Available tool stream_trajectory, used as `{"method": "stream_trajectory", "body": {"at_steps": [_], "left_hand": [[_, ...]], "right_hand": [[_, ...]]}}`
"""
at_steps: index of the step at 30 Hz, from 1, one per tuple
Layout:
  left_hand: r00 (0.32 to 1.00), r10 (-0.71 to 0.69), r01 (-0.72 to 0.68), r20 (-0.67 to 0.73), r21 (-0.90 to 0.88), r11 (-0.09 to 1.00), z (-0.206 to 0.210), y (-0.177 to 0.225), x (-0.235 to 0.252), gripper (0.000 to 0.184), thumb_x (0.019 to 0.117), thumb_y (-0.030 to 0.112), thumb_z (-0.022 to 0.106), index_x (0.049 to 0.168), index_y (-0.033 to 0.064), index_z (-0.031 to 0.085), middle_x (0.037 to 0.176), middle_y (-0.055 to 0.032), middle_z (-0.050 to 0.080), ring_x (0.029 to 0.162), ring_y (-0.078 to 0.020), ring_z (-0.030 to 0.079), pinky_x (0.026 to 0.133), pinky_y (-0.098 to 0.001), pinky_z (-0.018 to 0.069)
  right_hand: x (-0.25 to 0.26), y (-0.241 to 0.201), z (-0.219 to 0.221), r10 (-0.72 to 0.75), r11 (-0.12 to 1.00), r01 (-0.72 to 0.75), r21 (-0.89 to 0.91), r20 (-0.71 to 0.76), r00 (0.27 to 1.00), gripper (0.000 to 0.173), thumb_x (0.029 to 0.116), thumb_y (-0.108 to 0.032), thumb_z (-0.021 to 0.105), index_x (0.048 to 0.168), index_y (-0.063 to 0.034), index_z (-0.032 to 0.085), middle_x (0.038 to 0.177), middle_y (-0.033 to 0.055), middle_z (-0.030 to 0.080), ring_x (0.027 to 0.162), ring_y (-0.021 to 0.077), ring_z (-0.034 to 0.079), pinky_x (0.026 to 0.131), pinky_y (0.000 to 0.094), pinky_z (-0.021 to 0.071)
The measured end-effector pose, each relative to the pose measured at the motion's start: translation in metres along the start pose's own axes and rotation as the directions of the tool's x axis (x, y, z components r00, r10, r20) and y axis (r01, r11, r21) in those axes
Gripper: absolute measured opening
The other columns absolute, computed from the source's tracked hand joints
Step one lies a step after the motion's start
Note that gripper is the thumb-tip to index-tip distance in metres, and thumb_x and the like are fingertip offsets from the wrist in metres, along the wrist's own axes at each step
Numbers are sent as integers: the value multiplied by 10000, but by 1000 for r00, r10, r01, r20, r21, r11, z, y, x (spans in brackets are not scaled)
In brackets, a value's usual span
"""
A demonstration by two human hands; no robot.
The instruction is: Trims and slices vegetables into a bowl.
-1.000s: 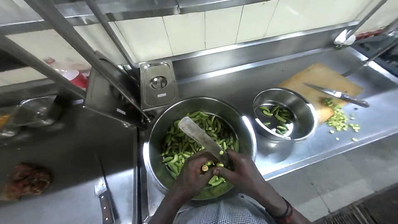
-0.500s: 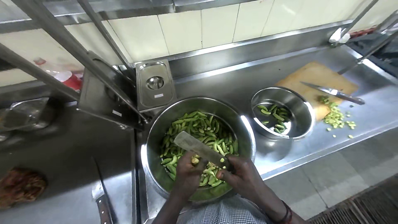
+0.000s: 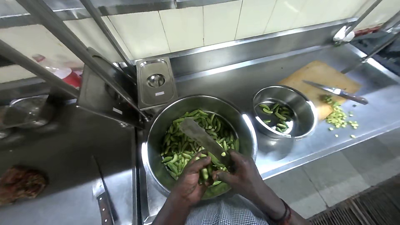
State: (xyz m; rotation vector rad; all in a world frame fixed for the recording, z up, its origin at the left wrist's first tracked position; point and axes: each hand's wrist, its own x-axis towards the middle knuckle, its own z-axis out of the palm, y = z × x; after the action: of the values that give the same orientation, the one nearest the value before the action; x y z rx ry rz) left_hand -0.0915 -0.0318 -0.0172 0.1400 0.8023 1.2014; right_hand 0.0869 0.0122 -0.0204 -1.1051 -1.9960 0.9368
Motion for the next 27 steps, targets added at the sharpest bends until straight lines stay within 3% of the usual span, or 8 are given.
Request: {"method": "stream_trajectory", "body": {"at_steps": [5,8,11,14,17,19,24,27], "left_hand": [[999,3,-4,-38,-28,1000,6,-6,-1,127,983,80,552,1070,73,645,816,-114,660,605,-121,627,512,-232,522],[972,42,-48,-231,-21,999,13,-6,-1,137,1037,84,473,1053,55,606,788,-119,642,590,-143,612,507,-253,524],[940,96,-107,-327,-15,994,9,-3,6,232,1058,124,398,1045,34,611,823,-130,678,657,-187,675,548,-317,586],[939,121,-149,-323,-64,987,-3,-3,18,237,1037,113,363,1136,38,565,951,-152,698,775,-237,714,622,-371,616],[923,107,-119,-370,-10,993,-16,3,29,181,1082,183,390,1127,86,536,920,-107,685,790,-224,718,677,-392,636],[932,90,-94,-352,5,996,-21,6,38,212,1094,245,422,1112,90,565,926,-110,707,828,-238,730,719,-413,638],[943,30,-7,-330,68,998,21,2,70,254,1079,303,395,1144,106,541,947,-122,668,809,-248,687,690,-439,603],[989,-8,25,-150,116,993,72,-8,105,405,1104,381,328,1153,43,546,957,-160,685,848,-278,706,724,-445,617]], "right_hand": [[-1,0,-2,-11,1000,11,-25,11,1000,439,913,-573,674,816,-150,609,611,-63,523,528,51,516,487,264,463],[-4,1,-1,-8,999,9,-38,44,999,458,933,-589,641,810,-147,634,611,-53,526,535,68,524,502,297,472],[-3,-5,-4,-2,997,8,-75,84,996,451,950,-546,645,980,-102,721,806,28,684,728,159,669,664,421,577],[-1,-8,-12,-13,994,25,-110,112,994,419,1079,-387,462,1112,-61,724,1040,116,732,953,253,717,826,470,580],[1,-7,-19,16,995,-1,-103,147,989,349,1034,-344,578,1171,-43,689,1134,166,685,978,305,696,826,479,575],[0,-6,-26,52,997,-43,-69,134,990,438,961,-395,689,1216,-39,672,1163,179,663,971,316,686,813,488,573],[-8,-1,-46,66,998,-65,22,-39,997,408,991,-383,653,1157,-12,681,1113,188,679,954,303,694,823,480,574],[-15,8,-52,9,999,-2,39,-169,986,369,992,-354,658,1122,-11,689,1068,174,690,922,281,703,789,459,588]]}}
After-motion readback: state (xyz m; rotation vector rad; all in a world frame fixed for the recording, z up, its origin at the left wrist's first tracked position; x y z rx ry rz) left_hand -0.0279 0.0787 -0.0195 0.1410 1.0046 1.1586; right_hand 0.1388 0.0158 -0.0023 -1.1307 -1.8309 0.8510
